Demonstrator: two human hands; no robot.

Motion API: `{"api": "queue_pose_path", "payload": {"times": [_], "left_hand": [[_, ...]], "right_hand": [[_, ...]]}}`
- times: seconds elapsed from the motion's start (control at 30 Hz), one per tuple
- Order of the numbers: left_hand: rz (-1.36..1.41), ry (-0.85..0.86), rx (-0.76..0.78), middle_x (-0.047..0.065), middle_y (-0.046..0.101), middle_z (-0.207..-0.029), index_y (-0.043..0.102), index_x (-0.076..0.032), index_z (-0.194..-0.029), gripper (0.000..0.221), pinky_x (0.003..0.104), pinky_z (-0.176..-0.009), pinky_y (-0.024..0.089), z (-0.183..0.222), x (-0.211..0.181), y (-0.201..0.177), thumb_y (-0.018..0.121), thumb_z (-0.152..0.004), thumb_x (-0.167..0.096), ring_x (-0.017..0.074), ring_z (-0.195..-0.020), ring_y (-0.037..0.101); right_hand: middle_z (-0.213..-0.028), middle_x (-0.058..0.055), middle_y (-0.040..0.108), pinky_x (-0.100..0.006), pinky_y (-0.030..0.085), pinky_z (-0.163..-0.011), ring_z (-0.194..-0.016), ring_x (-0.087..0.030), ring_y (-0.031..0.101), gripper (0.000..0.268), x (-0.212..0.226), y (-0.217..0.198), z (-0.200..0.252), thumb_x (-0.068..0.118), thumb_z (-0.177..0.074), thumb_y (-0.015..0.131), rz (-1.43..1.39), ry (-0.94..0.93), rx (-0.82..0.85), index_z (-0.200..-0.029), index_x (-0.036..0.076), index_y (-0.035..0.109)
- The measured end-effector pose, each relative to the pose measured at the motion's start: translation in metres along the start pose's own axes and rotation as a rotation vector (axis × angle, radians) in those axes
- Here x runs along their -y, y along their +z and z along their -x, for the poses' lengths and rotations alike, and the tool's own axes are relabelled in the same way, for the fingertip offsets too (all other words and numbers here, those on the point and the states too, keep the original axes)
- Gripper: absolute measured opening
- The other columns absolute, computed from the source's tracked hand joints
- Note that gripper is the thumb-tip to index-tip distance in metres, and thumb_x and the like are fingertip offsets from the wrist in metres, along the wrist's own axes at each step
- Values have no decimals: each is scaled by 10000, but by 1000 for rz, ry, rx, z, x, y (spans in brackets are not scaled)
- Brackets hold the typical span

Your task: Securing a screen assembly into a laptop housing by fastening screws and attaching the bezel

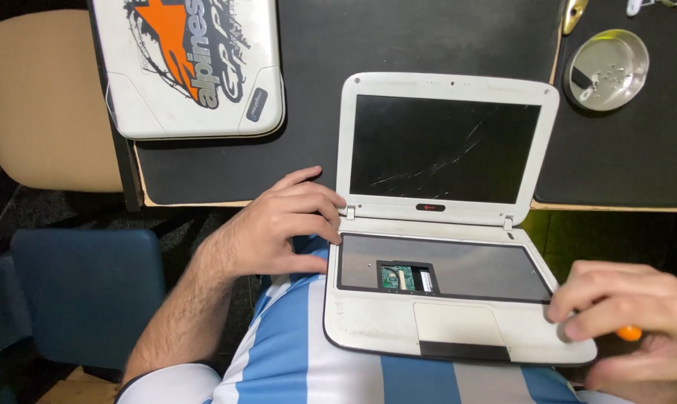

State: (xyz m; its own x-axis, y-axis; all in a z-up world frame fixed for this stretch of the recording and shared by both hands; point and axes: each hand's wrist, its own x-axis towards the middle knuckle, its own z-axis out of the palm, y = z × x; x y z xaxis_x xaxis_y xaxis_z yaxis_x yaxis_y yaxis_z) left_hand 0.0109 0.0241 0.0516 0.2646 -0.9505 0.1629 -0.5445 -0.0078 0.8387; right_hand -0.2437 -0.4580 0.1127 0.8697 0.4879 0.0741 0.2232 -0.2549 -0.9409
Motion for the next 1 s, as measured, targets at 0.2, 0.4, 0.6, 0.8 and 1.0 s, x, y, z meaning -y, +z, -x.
{"api": "queue_pose_path", "payload": {"times": [0.2,0.4,0.6,0.8,1.0], "left_hand": [[-44,49,-167,18,850,-1152,825,-107,-1139,323,664,-1308,576,-2,-7,5,767,-1169,-423,229,-1057,838],[-31,-233,-442,61,809,-965,786,-64,-1075,186,380,-808,573,-11,-4,28,948,-1073,-156,228,-836,721],[-161,-493,-500,52,804,-988,786,-61,-1158,151,356,-744,599,-32,9,37,819,-1183,-206,190,-804,739],[-397,-450,-510,13,835,-957,855,-96,-1141,149,410,-682,595,-35,16,35,866,-1154,-244,199,-790,765],[-1105,-515,-479,152,632,-1690,754,-173,-1607,1018,755,-1146,474,-7,34,-30,1120,-900,-808,471,-1608,544]], "right_hand": [[-1322,25,926,-317,757,-888,-858,-101,916,433,-33,-7,63,360,-878,1009,267,-64,-210,-1262,347,809],[-1470,-323,737,-358,492,-931,-1048,-283,624,208,-43,13,-25,-46,-1439,796,292,307,-897,-1578,-121,661],[-1593,-372,675,-370,597,-801,-870,-249,694,848,-53,-15,-105,-98,-1075,1065,556,397,-653,-1819,-179,665],[-1395,-236,726,-348,586,-870,-895,-207,643,758,-71,-4,-103,53,-1089,1131,609,460,-663,-1747,-97,787],[-1284,-182,801,-407,604,-1092,-966,-221,712,669,-83,-3,-97,161,-1120,1134,749,482,-603,-1695,-26,847]]}}
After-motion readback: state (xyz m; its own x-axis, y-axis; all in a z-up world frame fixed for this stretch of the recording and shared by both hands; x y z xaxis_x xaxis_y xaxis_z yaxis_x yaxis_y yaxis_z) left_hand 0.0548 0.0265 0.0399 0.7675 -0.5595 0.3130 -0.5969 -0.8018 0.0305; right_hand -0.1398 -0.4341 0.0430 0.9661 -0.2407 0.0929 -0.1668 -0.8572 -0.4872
